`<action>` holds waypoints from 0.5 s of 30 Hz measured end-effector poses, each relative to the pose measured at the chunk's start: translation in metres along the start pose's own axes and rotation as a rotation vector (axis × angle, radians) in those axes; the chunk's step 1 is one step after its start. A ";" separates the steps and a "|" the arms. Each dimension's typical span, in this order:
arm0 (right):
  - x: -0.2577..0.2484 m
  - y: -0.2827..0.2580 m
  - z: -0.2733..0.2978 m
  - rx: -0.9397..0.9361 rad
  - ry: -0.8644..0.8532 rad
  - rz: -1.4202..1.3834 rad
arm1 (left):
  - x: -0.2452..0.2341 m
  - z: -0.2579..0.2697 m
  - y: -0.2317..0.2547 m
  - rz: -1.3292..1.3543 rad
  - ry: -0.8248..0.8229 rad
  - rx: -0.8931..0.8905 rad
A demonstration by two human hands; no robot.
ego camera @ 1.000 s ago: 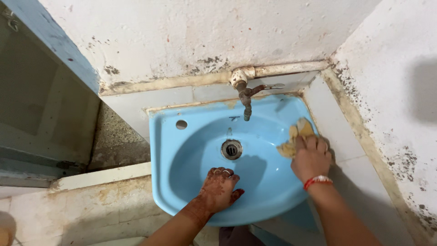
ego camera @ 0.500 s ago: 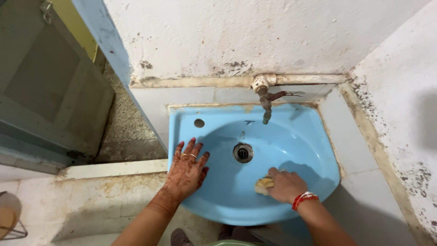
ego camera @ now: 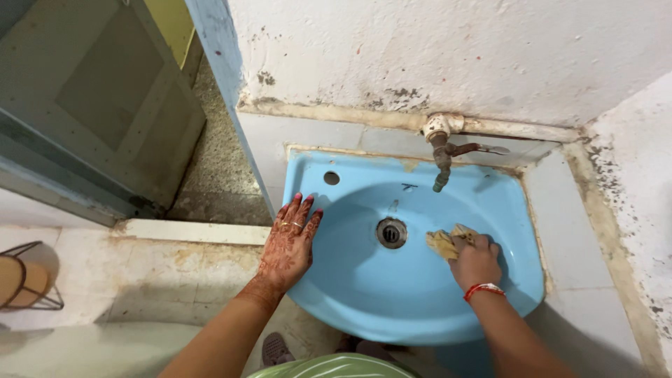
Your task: The person uses a cloth to wipe the interior surface of a light blue wall-mounted sink. They scrub the basin and the drain area repeatedly with a cloth held in their right hand while their left hand rests on the sink's edge for support.
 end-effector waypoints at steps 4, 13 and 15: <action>0.019 0.001 -0.014 -0.047 -0.023 0.121 | -0.001 0.000 -0.001 0.048 -0.016 -0.029; 0.050 -0.058 -0.012 -0.060 -0.216 -0.092 | 0.004 -0.004 -0.005 0.051 -0.026 -0.012; 0.058 -0.078 0.000 -0.179 -0.212 -0.120 | 0.005 -0.004 -0.004 0.051 -0.033 -0.008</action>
Point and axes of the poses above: each hand's wrist, its own z-axis away from the middle knuckle, its own x-axis out of the palm, y = z × x, the point moved 3 cm from there along -z, towards the middle knuckle, and after that the axes turned 1 degree about -y, right-handed, at the moved point
